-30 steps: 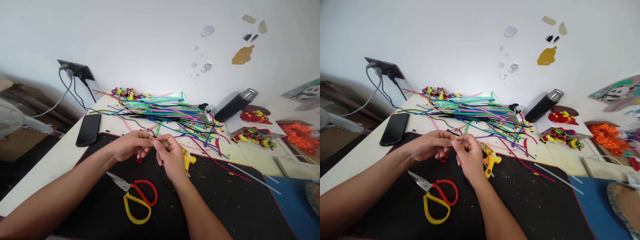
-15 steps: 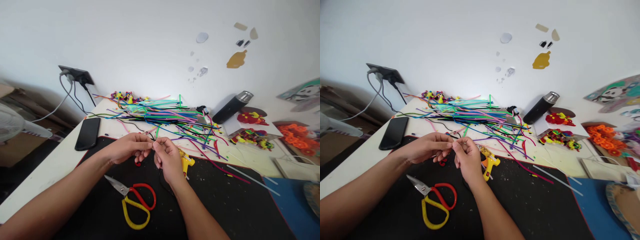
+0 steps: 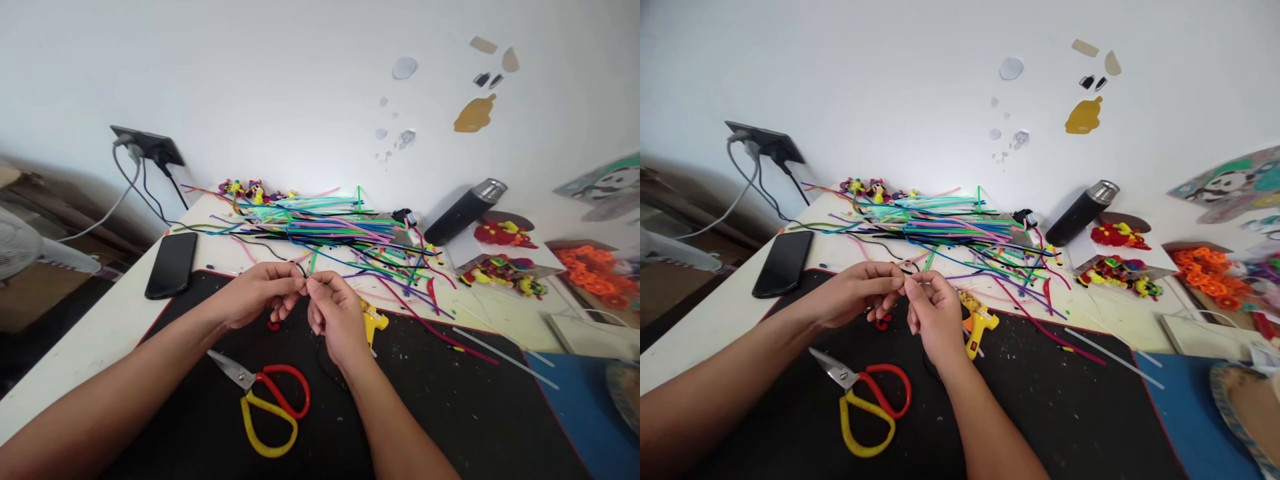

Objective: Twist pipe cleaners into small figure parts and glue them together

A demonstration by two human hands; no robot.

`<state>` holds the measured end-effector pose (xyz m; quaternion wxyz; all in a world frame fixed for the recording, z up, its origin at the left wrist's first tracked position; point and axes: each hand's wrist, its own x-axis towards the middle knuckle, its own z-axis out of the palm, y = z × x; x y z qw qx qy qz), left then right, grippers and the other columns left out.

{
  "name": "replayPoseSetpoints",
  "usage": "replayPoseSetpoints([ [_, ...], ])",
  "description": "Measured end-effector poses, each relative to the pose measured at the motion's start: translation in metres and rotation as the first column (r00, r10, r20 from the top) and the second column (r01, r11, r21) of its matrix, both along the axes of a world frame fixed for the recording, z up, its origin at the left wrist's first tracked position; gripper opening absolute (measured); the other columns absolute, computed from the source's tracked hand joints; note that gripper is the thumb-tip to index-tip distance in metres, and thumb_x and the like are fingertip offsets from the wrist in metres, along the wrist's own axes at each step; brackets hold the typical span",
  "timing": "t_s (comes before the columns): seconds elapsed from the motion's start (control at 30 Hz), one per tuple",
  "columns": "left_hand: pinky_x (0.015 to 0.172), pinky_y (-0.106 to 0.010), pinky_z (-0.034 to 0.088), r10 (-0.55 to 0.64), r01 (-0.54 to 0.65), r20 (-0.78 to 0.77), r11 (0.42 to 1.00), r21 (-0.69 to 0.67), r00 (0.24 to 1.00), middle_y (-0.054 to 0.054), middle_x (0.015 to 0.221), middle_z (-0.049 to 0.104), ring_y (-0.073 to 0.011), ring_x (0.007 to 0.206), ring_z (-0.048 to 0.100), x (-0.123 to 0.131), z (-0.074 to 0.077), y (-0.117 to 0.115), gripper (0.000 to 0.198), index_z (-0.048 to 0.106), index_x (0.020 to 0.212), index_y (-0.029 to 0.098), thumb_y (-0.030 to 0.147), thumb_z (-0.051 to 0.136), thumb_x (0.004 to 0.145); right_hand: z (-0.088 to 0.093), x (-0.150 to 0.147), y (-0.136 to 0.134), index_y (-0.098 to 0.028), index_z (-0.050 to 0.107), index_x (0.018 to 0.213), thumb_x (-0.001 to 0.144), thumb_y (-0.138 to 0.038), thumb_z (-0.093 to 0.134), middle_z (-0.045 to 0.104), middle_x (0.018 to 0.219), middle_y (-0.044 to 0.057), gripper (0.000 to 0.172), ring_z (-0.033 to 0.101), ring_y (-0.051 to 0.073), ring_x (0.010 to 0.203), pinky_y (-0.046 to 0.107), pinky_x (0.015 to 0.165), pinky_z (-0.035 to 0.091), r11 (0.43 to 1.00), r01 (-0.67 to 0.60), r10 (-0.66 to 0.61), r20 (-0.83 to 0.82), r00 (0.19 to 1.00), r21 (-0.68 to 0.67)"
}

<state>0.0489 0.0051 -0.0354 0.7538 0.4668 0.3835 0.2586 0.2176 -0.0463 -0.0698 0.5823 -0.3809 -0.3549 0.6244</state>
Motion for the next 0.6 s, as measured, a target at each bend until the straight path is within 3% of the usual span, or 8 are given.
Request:
replayPoseSetpoints([
  [0.33, 0.043, -0.015, 0.045, -0.027, 0.030, -0.048, 0.998, 0.047, 0.998, 0.002, 0.062, 0.064, -0.0087, 0.048, 0.060, -0.0044, -0.0019, 0.0033, 0.049, 0.068, 0.078, 0.015, 0.058, 0.091, 0.079, -0.0022, 0.0004, 0.0008, -0.021, 0.067, 0.090, 0.086, -0.053, 0.087, 0.049, 0.050, -0.012, 0.038, 0.037, 0.006, 0.036, 0.018, 0.035, 0.027, 0.999, -0.003, 0.002, -0.014, 1.000, -0.035],
  [0.6, 0.041, -0.016, 0.042, -0.015, 0.015, 0.005, 1.000, -0.023, 1.000, 0.002, 0.064, 0.062, -0.0086, 0.048, 0.057, -0.0030, -0.0033, 0.0020, 0.052, 0.067, 0.077, 0.014, 0.060, 0.091, 0.079, -0.0015, 0.0001, 0.0006, -0.021, 0.067, 0.089, 0.086, -0.053, 0.087, 0.051, 0.053, -0.010, 0.038, 0.037, 0.006, 0.037, 0.018, 0.035, 0.028, 0.999, -0.008, 0.008, -0.002, 1.000, -0.035],
])
